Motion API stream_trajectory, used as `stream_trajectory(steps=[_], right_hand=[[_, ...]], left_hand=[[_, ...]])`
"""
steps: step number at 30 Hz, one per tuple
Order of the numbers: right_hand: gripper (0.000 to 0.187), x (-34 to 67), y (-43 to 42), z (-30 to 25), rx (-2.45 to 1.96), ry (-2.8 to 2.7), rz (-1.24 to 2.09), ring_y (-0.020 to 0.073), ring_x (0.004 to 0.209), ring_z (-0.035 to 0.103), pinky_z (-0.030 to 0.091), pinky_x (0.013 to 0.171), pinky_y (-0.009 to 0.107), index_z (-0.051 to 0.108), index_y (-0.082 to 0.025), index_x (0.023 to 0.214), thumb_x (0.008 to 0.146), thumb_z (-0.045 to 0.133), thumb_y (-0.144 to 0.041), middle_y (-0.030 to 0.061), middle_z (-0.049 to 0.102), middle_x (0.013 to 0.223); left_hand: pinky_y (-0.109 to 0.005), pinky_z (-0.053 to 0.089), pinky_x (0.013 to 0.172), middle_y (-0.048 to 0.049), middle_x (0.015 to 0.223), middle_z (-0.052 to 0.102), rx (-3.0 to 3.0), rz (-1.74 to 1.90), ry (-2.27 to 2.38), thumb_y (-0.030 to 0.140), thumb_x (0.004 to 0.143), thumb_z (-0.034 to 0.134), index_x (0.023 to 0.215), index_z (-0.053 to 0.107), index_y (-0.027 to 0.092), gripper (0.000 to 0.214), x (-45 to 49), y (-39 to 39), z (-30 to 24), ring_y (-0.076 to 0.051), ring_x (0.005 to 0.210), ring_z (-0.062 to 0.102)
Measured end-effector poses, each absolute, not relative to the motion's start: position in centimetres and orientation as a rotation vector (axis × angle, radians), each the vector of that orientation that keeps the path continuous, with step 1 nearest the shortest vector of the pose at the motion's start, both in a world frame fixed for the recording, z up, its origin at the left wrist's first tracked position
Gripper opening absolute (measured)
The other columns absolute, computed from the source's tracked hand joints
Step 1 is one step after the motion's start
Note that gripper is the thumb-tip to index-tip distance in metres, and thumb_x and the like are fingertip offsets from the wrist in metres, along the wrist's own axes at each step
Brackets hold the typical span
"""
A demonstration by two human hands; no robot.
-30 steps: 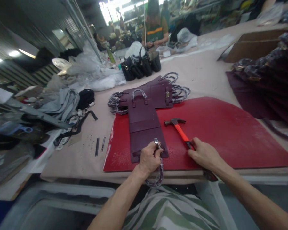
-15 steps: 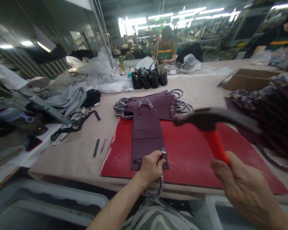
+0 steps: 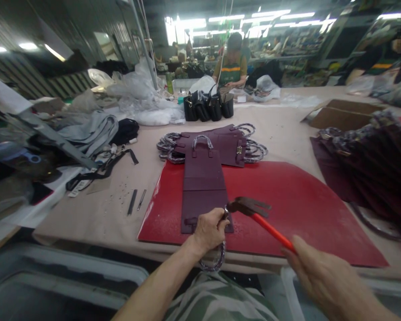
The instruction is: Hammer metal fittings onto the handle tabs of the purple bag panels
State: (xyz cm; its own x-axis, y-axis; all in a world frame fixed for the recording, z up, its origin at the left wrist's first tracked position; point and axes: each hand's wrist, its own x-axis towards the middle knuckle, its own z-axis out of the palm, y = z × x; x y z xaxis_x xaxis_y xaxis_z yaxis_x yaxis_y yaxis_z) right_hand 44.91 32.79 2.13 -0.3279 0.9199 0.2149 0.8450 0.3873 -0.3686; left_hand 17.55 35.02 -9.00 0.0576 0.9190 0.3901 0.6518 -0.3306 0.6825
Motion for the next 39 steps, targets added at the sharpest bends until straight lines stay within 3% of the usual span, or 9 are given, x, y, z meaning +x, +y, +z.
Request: stream_trajectory(steps=[3,8,11,14,19,26,30,34,39], right_hand=[[0.034,46.0,34.1,0.0,-1.554,-2.309,0.4,0.022,0.046,0.052,0.031,0.047,0.033,0.052,-0.028,0.078,0.093,0.045,-0.057,0.0042,0.055,0.055],[0.035,46.8,38.3,-3.7,-1.725,-2.283,0.64,0.0239,0.051,0.055,0.04,0.051,0.034,0.048,-0.026,0.072,0.093,0.033,-0.05,0.0051,0.056,0.056],[0.037,44.3,40.0,-5.5,-1.75,-2.323,0.162,0.0315,0.072,0.062,0.045,0.058,0.04,0.06,-0.019,0.09,0.095,0.032,-0.043,0.017,0.066,0.086],[0.041,39.9,39.8,-6.7,-1.433,-2.284,-0.047,0.0368,0.103,0.059,0.05,0.078,0.048,0.061,-0.01,0.117,0.099,0.037,-0.038,0.0248,0.06,0.121],[0.032,33.5,37.6,-8.8,-1.088,-2.289,0.358,0.0312,0.113,0.055,0.046,0.095,0.048,0.061,-0.016,0.122,0.098,0.04,-0.023,0.0164,0.062,0.123],[0.032,33.3,36.7,-9.7,-1.062,-2.318,0.462,0.0326,0.119,0.05,0.04,0.101,0.05,0.06,-0.014,0.124,0.094,0.05,-0.018,0.016,0.058,0.13],[0.031,33.3,36.9,-9.6,-1.066,-2.325,0.441,0.0319,0.117,0.05,0.04,0.099,0.049,0.06,-0.014,0.124,0.095,0.05,-0.017,0.0149,0.058,0.13],[0.029,33.1,37.0,-9.9,-1.019,-2.321,0.402,0.0311,0.116,0.05,0.039,0.097,0.048,0.061,-0.015,0.122,0.096,0.05,-0.017,0.0142,0.058,0.128],[0.025,33.5,37.8,-9.2,-0.985,-2.417,0.348,0.0299,0.111,0.052,0.039,0.093,0.046,0.065,-0.016,0.118,0.095,0.055,-0.016,0.0126,0.06,0.122]], left_hand=[[-0.028,0.051,0.074,-0.0048,0.09,0.069,2.024,1.138,1.587,0.015,0.088,0.059,0.091,0.061,0.021,0.008,17.5,34.9,-8.9,-0.02,0.083,0.068],[-0.029,0.052,0.076,-0.0048,0.092,0.069,2.012,1.123,1.599,0.015,0.088,0.061,0.092,0.06,0.021,0.007,17.6,34.8,-8.5,-0.02,0.085,0.067],[-0.029,0.052,0.076,-0.0048,0.091,0.068,2.009,1.117,1.605,0.015,0.088,0.061,0.091,0.059,0.021,0.007,17.6,34.8,-8.4,-0.02,0.085,0.067],[-0.029,0.053,0.078,-0.0057,0.093,0.068,1.998,1.123,1.595,0.017,0.089,0.06,0.092,0.06,0.021,0.005,17.5,34.8,-8.6,-0.021,0.087,0.067],[-0.032,0.054,0.088,-0.0068,0.095,0.072,1.746,1.222,1.549,0.018,0.091,0.054,0.093,0.064,0.02,0.01,17.6,35.1,-8.3,-0.021,0.092,0.068],[-0.034,0.059,0.077,-0.0097,0.093,0.073,0.907,1.528,1.632,0.053,0.087,0.059,0.094,0.065,0.013,0.041,8.9,36.1,-5.4,-0.02,0.08,0.072],[-0.036,0.055,0.074,-0.0125,0.08,0.073,1.203,0.947,2.457,0.05,0.086,0.055,0.079,0.068,0.014,0.038,-2.2,34.6,-3.9,-0.027,0.08,0.07],[-0.043,0.053,0.081,-0.0225,0.097,0.075,1.115,-0.063,2.863,0.041,0.089,0.048,0.089,0.074,0.012,0.038,-9.7,31.9,-4.0,-0.038,0.098,0.069],[-0.049,0.052,0.086,-0.029,0.11,0.07,1.097,-0.25,2.873,0.039,0.093,0.046,0.099,0.073,0.005,0.044,-9.8,30.1,-4.9,-0.043,0.106,0.066]])
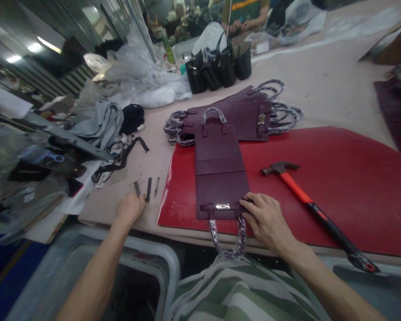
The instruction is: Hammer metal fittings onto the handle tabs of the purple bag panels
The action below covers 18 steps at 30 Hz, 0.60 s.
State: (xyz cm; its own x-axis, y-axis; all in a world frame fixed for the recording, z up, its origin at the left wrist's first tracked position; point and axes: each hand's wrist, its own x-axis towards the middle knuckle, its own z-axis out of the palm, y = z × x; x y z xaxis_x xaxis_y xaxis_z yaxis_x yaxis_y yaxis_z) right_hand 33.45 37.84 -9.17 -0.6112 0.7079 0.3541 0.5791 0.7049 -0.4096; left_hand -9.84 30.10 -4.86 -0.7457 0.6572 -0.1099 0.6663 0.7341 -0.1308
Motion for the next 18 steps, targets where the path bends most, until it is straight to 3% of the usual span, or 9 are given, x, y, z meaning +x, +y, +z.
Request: stream_trajectory(steps=[3,6,8,11,14,18], right_hand=[[0.022,33.6,39.0,-8.2,-0.938,-2.559,0.31,0.0282,0.102,0.052,0.039,0.089,0.043,0.067,-0.018,0.115,0.095,0.058,-0.017,0.0106,0.062,0.113],[0.022,33.5,40.1,-7.3,-0.876,-2.745,0.234,0.0256,0.089,0.05,0.037,0.08,0.039,0.068,-0.019,0.113,0.096,0.056,-0.014,0.0089,0.062,0.1],[0.025,33.3,40.5,-7.0,-0.82,-2.846,0.175,0.0243,0.083,0.048,0.036,0.075,0.036,0.067,-0.018,0.114,0.094,0.053,-0.009,0.0088,0.059,0.095],[0.033,33.1,40.5,-7.1,-0.694,-2.912,0.054,0.024,0.082,0.045,0.036,0.075,0.035,0.065,-0.013,0.115,0.089,0.05,0.0,0.0109,0.057,0.097],[0.035,33.0,40.1,-7.3,-0.595,-2.914,-0.088,0.0245,0.08,0.043,0.038,0.076,0.036,0.062,-0.007,0.119,0.086,0.05,0.0,0.0133,0.056,0.097],[0.036,32.8,39.8,-7.5,-0.575,-2.897,-0.096,0.0243,0.079,0.042,0.038,0.074,0.035,0.062,-0.008,0.12,0.086,0.051,-0.001,0.0125,0.056,0.096]], left_hand=[[-0.044,0.051,0.088,-0.0224,0.112,0.068,1.493,-0.086,2.835,0.032,0.096,0.048,0.102,0.071,0.009,0.033,-5.7,30.1,-4.8,-0.036,0.105,0.066],[-0.034,0.05,0.087,-0.0103,0.105,0.07,2.004,0.289,2.329,0.03,0.098,0.055,0.1,0.069,0.017,0.019,0.3,30.8,-4.7,-0.023,0.097,0.066],[-0.034,0.049,0.087,-0.0063,0.103,0.07,2.188,0.379,2.03,0.033,0.096,0.063,0.101,0.068,0.019,0.016,4.1,31.4,-4.8,-0.021,0.096,0.065],[-0.036,0.05,0.082,-0.0061,0.099,0.066,2.359,0.251,1.821,0.031,0.094,0.066,0.096,0.066,0.019,0.013,7.8,32.6,-5.0,-0.024,0.095,0.062],[-0.037,0.05,0.078,-0.0085,0.096,0.062,2.498,0.027,1.716,0.022,0.096,0.058,0.092,0.062,0.017,0.008,9.1,33.4,-5.0,-0.025,0.091,0.059],[-0.038,0.05,0.075,-0.0109,0.096,0.059,2.678,-0.113,1.592,0.01,0.093,0.049,0.097,0.059,0.014,0.011,8.8,33.3,-4.9,-0.027,0.089,0.057]])
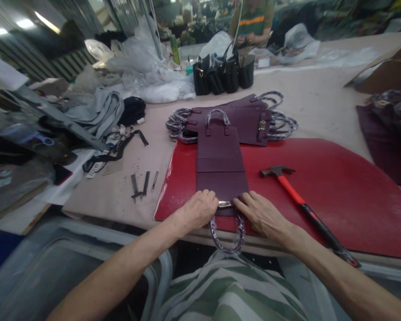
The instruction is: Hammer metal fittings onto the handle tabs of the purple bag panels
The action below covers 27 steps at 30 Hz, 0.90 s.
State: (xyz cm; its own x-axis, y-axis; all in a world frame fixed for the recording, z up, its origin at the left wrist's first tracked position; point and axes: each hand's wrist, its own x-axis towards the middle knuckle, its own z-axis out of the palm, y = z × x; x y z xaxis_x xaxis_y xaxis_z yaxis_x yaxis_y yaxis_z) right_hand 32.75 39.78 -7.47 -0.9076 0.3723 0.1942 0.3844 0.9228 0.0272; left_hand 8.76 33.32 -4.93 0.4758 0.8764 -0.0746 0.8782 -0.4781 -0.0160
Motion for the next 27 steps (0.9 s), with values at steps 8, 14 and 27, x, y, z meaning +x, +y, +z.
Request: stream_trajectory(steps=[8,14,27], right_hand=[[0.031,33.9,41.0,-8.5,-0.447,-2.664,0.321,0.0214,0.084,0.046,0.04,0.073,0.033,0.065,-0.017,0.086,0.082,0.043,0.004,0.0099,0.061,0.101],[0.036,33.9,39.7,-9.0,-0.543,-2.533,0.289,0.0222,0.087,0.052,0.045,0.077,0.036,0.069,-0.017,0.097,0.085,0.04,0.001,0.0113,0.064,0.105],[0.026,33.0,38.5,-10.9,-0.738,-2.29,0.367,0.0338,0.102,0.061,0.046,0.083,0.051,0.064,-0.027,0.108,0.093,0.06,-0.046,0.0108,0.066,0.114]], left_hand=[[-0.031,0.054,0.085,-0.0099,0.102,0.067,2.673,0.623,1.219,-0.002,0.092,0.034,0.1,0.064,0.014,0.036,4.1,31.9,-7.0,-0.019,0.095,0.061],[-0.039,0.058,0.09,-0.0129,0.109,0.07,2.834,0.815,1.201,0.004,0.094,0.039,0.103,0.068,0.015,0.033,4.0,31.3,-8.8,-0.022,0.101,0.065],[-0.036,0.055,0.089,-0.0086,0.095,0.073,2.024,0.979,2.141,0.013,0.094,0.05,0.097,0.07,0.018,0.021,1.4,30.1,-8.0,-0.02,0.094,0.067]])
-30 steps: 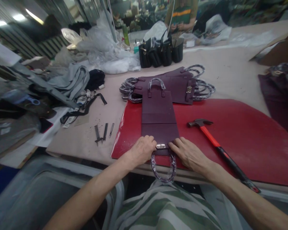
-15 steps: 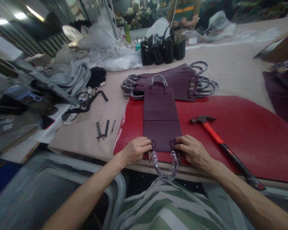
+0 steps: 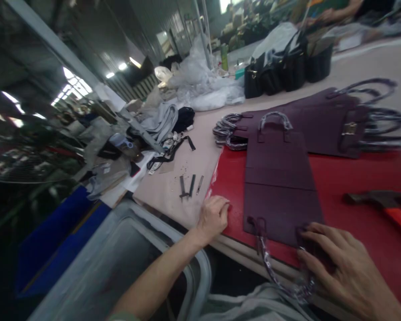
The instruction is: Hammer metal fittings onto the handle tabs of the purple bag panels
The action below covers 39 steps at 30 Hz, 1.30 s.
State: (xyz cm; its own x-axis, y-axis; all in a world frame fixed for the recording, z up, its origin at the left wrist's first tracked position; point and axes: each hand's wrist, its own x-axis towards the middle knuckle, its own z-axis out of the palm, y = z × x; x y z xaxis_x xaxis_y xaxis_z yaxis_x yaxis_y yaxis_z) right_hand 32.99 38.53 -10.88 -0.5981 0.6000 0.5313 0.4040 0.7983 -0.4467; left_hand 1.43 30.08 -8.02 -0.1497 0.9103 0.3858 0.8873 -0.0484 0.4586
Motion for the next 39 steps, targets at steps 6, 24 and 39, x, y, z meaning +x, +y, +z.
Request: stream_trajectory(steps=[6,24,39], right_hand=[[0.018,32.6,39.3,-11.3,-0.713,-2.252,0.365,0.0339,0.094,0.063,0.047,0.077,0.052,0.065,-0.033,0.103,0.09,0.06,-0.043,0.0084,0.068,0.106],[0.016,32.3,38.7,-10.3,-0.786,-2.304,0.38,0.0302,0.097,0.061,0.046,0.08,0.047,0.063,-0.026,0.102,0.094,0.058,-0.039,0.009,0.066,0.107],[0.011,32.1,37.6,-9.1,-0.875,-2.346,0.47,0.0271,0.102,0.057,0.042,0.085,0.042,0.061,-0.019,0.102,0.097,0.056,-0.027,0.0115,0.064,0.111]], left_hand=[[-0.032,0.051,0.088,-0.0116,0.104,0.075,1.262,0.381,2.786,0.027,0.093,0.058,0.101,0.074,0.017,0.02,-7.6,32.9,-5.5,-0.024,0.102,0.069],[-0.03,0.052,0.063,-0.0157,0.062,0.07,0.968,-0.017,2.582,0.022,0.07,0.073,0.072,0.07,0.01,0.013,-12.6,36.8,-5.2,-0.029,0.071,0.073],[-0.028,0.063,0.063,-0.0012,0.077,0.07,0.712,1.62,1.541,0.039,0.066,0.085,0.09,0.06,0.015,0.042,0.7,32.6,-5.2,-0.016,0.068,0.071]])
